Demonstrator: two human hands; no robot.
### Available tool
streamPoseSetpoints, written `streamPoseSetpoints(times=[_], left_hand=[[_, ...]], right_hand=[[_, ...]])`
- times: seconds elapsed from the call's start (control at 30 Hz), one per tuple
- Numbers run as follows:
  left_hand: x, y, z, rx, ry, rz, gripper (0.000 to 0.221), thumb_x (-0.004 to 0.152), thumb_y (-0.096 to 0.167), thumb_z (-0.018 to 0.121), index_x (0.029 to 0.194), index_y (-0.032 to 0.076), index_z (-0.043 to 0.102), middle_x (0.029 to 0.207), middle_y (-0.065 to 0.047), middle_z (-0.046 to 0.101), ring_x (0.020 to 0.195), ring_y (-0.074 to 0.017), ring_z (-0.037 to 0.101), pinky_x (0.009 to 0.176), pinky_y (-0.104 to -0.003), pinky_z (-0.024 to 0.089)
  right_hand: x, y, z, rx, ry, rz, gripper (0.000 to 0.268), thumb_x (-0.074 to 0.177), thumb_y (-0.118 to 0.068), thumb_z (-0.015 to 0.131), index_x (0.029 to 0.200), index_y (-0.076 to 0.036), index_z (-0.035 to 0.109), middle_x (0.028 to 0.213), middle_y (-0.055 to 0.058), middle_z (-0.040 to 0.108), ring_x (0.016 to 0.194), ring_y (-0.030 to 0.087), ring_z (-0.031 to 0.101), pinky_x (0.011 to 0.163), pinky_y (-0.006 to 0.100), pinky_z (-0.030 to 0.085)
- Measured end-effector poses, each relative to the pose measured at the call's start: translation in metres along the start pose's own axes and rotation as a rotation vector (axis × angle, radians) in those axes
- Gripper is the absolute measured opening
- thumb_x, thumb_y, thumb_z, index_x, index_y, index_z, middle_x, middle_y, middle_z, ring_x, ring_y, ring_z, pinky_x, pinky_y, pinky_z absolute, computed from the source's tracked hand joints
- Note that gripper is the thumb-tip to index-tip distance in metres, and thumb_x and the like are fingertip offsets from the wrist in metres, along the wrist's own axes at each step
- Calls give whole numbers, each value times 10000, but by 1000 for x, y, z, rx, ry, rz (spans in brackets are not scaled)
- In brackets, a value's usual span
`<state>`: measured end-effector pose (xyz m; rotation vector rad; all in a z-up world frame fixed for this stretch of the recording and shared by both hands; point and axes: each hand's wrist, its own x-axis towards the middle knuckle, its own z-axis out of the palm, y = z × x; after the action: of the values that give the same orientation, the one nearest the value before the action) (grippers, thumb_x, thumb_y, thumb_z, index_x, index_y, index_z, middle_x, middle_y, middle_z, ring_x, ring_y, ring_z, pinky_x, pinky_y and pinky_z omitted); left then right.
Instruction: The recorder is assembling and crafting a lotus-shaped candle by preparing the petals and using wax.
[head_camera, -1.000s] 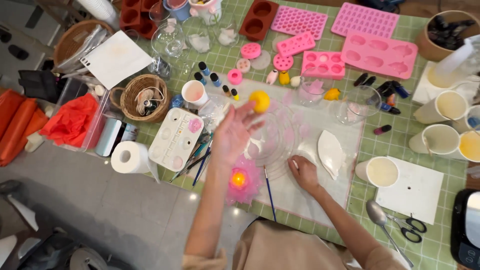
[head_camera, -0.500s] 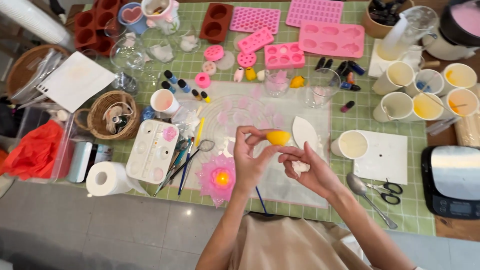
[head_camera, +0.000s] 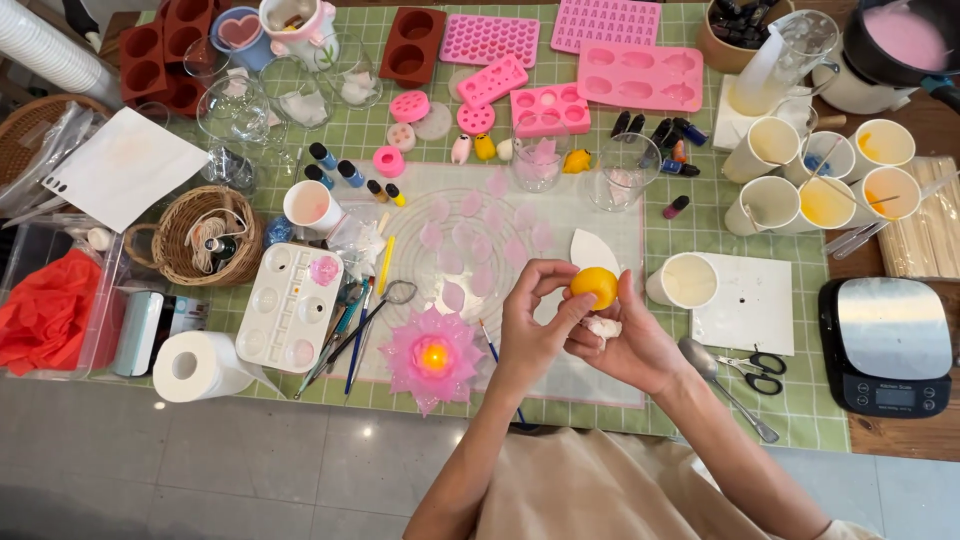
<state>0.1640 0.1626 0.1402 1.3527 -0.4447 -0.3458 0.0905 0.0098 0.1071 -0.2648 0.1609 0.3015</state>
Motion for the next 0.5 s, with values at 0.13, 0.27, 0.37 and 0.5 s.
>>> streamPoseSetpoints(times=[0.13,0.27,0.37,0.5], left_hand=[[-5,-4,0,-74,64,47,304,953,159,746,1194,30,614,1186,-53,699,1140,-142,660,1026,-323,512],[-12,-10,-3,-346,127,-120,263,992,156,701,1195,26,595,1128,-80,732,1079,-152,675,962,-321,511],[-15,-10,-1,-435,107,-209,303,982,147,709,1226,33,570,1095,-87,737,1050,-143,673,939,-310,502],[-17,-10,2,-461,68,-214,376,957,111,742,1270,39,546,1086,-77,722,1019,-110,637,921,-299,487]], right_hand=[[-4,-5,2,-189,84,-121,606,1019,-561,560,1334,-46,597,990,44,621,842,154,587,826,315,506],[-15,-12,41,-1426,373,-651,592,805,-208,827,1327,-54,594,1190,62,703,1083,148,662,930,300,543],[-19,-11,56,-1702,398,-783,613,750,-117,898,1294,-34,629,1173,90,710,1070,168,683,944,312,555],[-20,-9,60,-1730,333,-816,580,772,-110,888,1290,-29,640,1148,89,712,1047,165,695,931,310,560]])
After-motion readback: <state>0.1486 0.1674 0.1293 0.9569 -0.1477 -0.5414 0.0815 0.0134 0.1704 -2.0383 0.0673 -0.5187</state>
